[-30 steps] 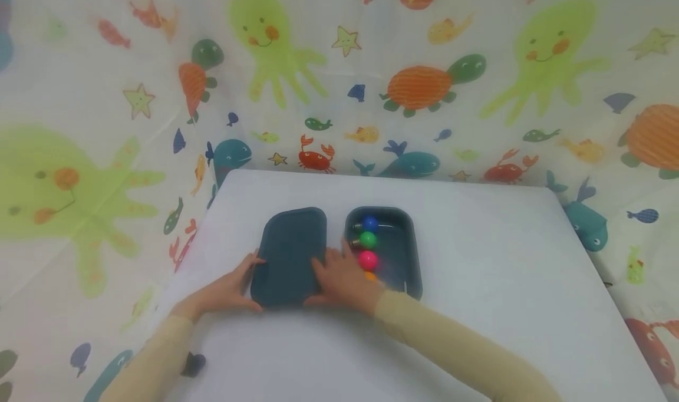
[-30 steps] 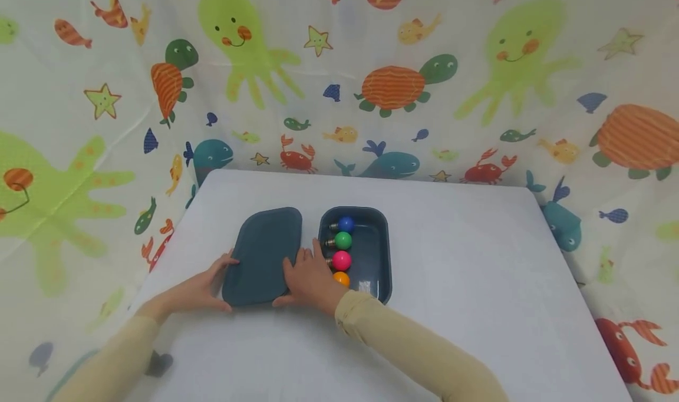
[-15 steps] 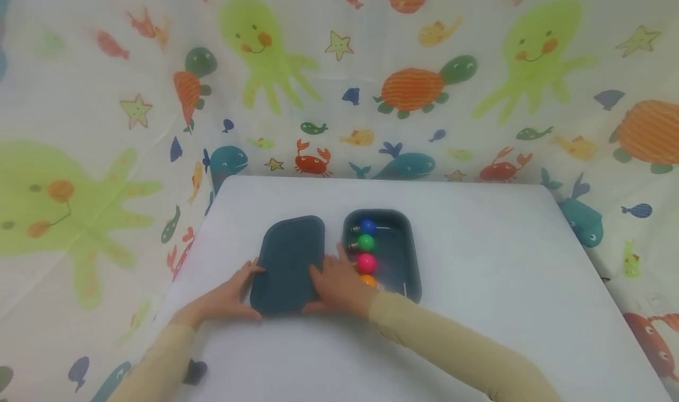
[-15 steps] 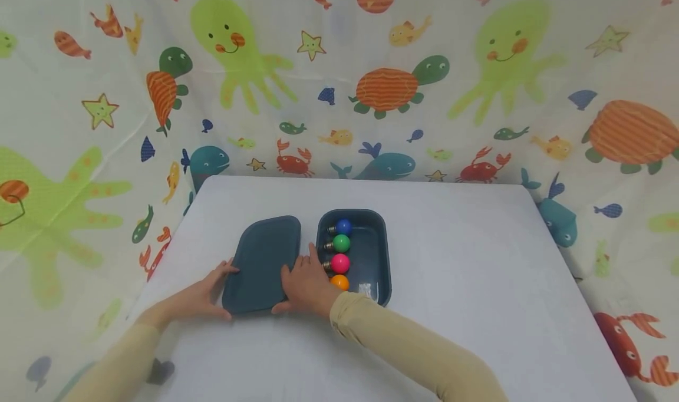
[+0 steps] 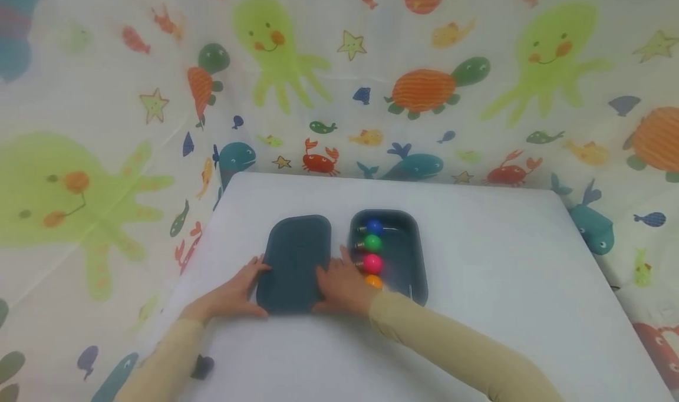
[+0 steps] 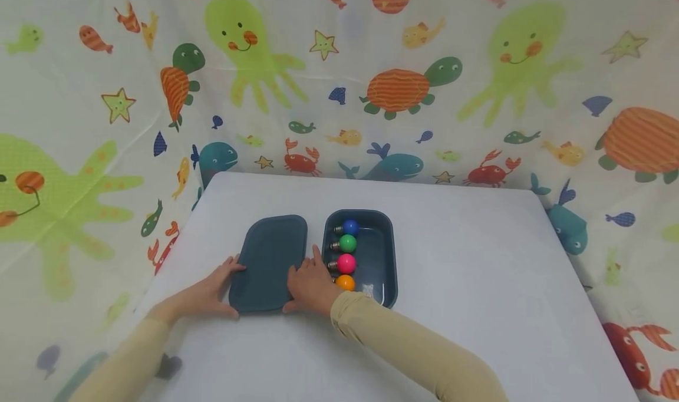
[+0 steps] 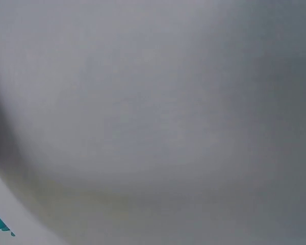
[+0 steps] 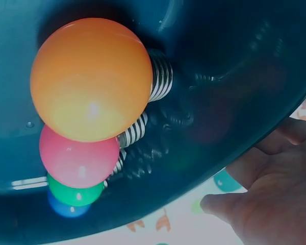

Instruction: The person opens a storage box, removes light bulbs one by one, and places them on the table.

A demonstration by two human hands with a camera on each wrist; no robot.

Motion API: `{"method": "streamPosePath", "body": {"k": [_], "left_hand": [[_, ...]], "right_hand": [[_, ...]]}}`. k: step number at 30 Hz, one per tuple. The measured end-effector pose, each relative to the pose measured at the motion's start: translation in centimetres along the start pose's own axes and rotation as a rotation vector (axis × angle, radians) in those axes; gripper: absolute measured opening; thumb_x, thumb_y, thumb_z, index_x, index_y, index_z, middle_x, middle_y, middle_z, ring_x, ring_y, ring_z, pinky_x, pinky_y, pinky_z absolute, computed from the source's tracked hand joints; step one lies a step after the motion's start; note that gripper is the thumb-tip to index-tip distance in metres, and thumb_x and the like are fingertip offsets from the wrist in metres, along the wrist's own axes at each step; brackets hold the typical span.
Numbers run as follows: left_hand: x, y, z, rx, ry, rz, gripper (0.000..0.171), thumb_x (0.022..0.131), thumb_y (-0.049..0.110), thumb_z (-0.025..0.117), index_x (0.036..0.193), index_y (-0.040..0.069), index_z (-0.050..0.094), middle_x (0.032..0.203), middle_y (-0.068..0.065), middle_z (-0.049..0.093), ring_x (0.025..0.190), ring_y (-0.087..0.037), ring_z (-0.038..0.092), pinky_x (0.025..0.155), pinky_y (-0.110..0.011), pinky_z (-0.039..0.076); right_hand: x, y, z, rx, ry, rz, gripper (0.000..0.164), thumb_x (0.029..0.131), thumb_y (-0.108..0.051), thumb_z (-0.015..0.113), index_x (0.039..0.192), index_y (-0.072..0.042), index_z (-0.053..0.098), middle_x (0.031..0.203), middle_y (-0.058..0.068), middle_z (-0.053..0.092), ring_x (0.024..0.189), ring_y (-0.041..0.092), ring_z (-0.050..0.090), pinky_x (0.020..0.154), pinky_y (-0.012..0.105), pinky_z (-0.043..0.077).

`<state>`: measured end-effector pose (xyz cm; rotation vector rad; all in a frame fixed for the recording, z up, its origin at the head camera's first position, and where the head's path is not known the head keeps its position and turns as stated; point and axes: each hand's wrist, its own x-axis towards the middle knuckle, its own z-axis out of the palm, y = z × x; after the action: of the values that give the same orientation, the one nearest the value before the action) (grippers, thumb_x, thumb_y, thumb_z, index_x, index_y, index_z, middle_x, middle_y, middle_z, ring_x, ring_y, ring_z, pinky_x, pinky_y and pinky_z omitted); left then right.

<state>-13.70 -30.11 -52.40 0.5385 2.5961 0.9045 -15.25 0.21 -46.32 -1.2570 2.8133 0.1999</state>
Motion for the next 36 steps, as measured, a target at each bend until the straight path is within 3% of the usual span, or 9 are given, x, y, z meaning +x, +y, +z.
{"method": "streamPosePath", "body": {"k": [8,22,31,36], "left_hand": [[0.1,-0.3,0.0,0.05,-0.007,-0.001,0.108,0.065,0.055,0.085,0.146,0.008,0.032,0.161,-0.023,0.007,0.147,-0.044,0.004,0.114,-0.064,0.015],[-0.3,0.2,0.6,0.103,0.003,-0.007,0.105,0.068,0.054,0.084,0.147,0.006,0.033,0.162,-0.021,0.006,0.147,-0.042,0.004,0.115,-0.061,0.014],[-0.5,0.9,0.5,0.104,0.002,-0.02,0.104,0.069,0.051,0.084,0.147,0.006,0.033,0.162,-0.022,0.005,0.147,-0.042,0.004,0.115,-0.061,0.014],[-0.4,0.6,0.6,0.113,0.003,-0.015,0.104,0.069,0.052,0.084,0.147,0.006,0.033,0.162,-0.022,0.006,0.147,-0.042,0.004,0.115,-0.062,0.014]], "right_hand": [[0.3,0.1,0.1,0.025,-0.023,0.001,0.064,0.077,-0.058,0.075,0.116,-0.01,0.063,0.096,0.007,0.07,0.098,0.025,0.063,0.113,0.057,0.026],[-0.2,0.2,0.7,-0.056,-0.04,-0.042,0.061,0.078,-0.045,0.079,0.126,-0.011,0.063,0.103,0.005,0.072,0.099,0.022,0.065,0.113,0.055,0.027],[-0.8,0.3,0.7,-0.197,0.005,-0.09,0.041,0.086,-0.031,0.072,0.124,-0.015,0.065,0.097,0.004,0.073,0.096,0.02,0.066,0.111,0.053,0.032],[-0.6,0.3,0.7,-0.206,-0.011,-0.098,0.034,0.09,-0.026,0.068,0.122,-0.015,0.066,0.098,0.004,0.073,0.099,0.021,0.066,0.113,0.053,0.03]]}}
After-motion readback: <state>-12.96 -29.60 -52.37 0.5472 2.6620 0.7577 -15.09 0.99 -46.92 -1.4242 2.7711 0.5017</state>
